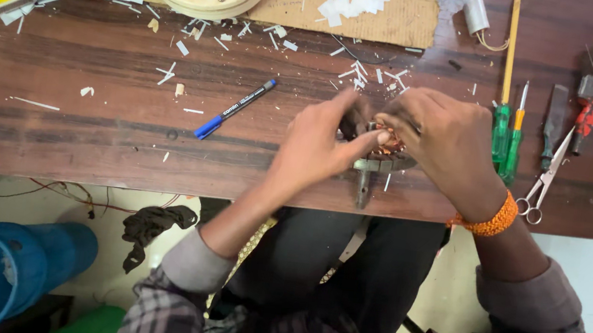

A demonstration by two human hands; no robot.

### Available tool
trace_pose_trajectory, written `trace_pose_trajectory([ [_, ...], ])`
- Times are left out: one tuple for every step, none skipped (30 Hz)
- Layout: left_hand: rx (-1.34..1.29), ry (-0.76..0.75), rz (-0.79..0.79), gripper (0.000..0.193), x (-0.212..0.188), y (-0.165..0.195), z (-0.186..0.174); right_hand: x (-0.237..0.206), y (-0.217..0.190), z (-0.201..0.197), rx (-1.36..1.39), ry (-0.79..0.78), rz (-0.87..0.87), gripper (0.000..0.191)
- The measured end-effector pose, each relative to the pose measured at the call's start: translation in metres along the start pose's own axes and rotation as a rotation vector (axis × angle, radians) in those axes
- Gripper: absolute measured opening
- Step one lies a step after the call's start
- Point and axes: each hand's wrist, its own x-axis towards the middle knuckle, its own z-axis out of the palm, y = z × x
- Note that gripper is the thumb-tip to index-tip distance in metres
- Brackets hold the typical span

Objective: The person sits at a workbench and places small copper segments one at a time into the slots of a round metal fixture, pressing each into position by hand. They briefly pick up a marker and mark the fixture before resuming placing the copper segments.

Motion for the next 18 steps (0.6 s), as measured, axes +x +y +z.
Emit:
trace_pose_trajectory([
  [-0.003,-0.063,-0.024,0.038,0.009,-0.002,-0.003,0.001,0.0,0.0,-0.018,-0.008,0.017,0.026],
  [-0.004,-0.125,-0.046,0.047,0.018,-0.004,-0.005,0.003,0.0,-0.001,-0.036,-0.014,0.033,0.027],
  [-0.012,-0.188,-0.031,0.037,0.025,-0.006,-0.008,0.004,-0.001,-0.002,-0.052,-0.021,0.049,0.028],
  [-0.018,-0.25,-0.018,0.028,0.03,-0.008,-0.011,0.004,-0.002,-0.003,-0.024,-0.022,0.052,0.026],
  [-0.022,-0.311,-0.007,0.018,0.033,-0.01,-0.015,0.004,-0.004,-0.005,0.007,-0.022,0.053,0.024],
  [-0.074,-0.328,0.112,0.018,0.034,-0.013,-0.02,0.004,-0.006,-0.006,0.038,-0.02,0.052,0.022],
  [-0.126,-0.344,0.233,0.02,0.036,-0.016,-0.024,0.002,-0.01,-0.008,0.091,-0.053,0.102,0.021],
  [-0.18,-0.358,0.353,0.024,0.037,-0.02,-0.028,-0.003,-0.015,-0.012,0.143,-0.09,0.15,0.02],
  [-0.148,-0.354,0.418,0.026,0.039,-0.023,-0.031,-0.009,-0.021,-0.016,0.196,-0.134,0.198,0.019],
  [-0.118,-0.35,0.48,0.029,0.04,-0.027,-0.034,-0.014,-0.027,-0.018,0.227,-0.109,0.171,0.018],
  [-0.09,-0.348,0.539,0.032,0.04,-0.03,-0.035,-0.02,-0.034,-0.019,0.258,-0.086,0.146,0.018],
  [-0.066,-0.368,0.494,0.027,0.04,-0.033,-0.035,-0.025,-0.039,-0.019,0.288,-0.064,0.121,0.018],
  [-0.041,-0.387,0.453,0.023,0.042,-0.035,-0.034,-0.029,-0.043,-0.019,0.284,-0.051,0.131,0.018],
  [-0.015,-0.408,0.416,0.019,0.043,-0.037,-0.033,-0.033,-0.047,-0.017,0.278,-0.035,0.14,0.017],
  [-0.029,-0.407,0.441,0.018,0.044,-0.039,-0.032,-0.037,-0.05,-0.015,0.27,-0.015,0.149,0.017],
  [-0.042,-0.407,0.468,0.018,0.044,-0.04,-0.031,-0.041,-0.054,-0.012,0.266,0.001,0.16,0.016],
  [-0.054,-0.409,0.495,0.018,0.045,-0.042,-0.03,-0.045,-0.058,-0.008,0.262,0.016,0.171,0.015],
  [-0.074,-0.433,0.486,0.017,0.046,-0.043,-0.03,-0.048,-0.06,-0.003,0.258,0.032,0.183,0.013],
])
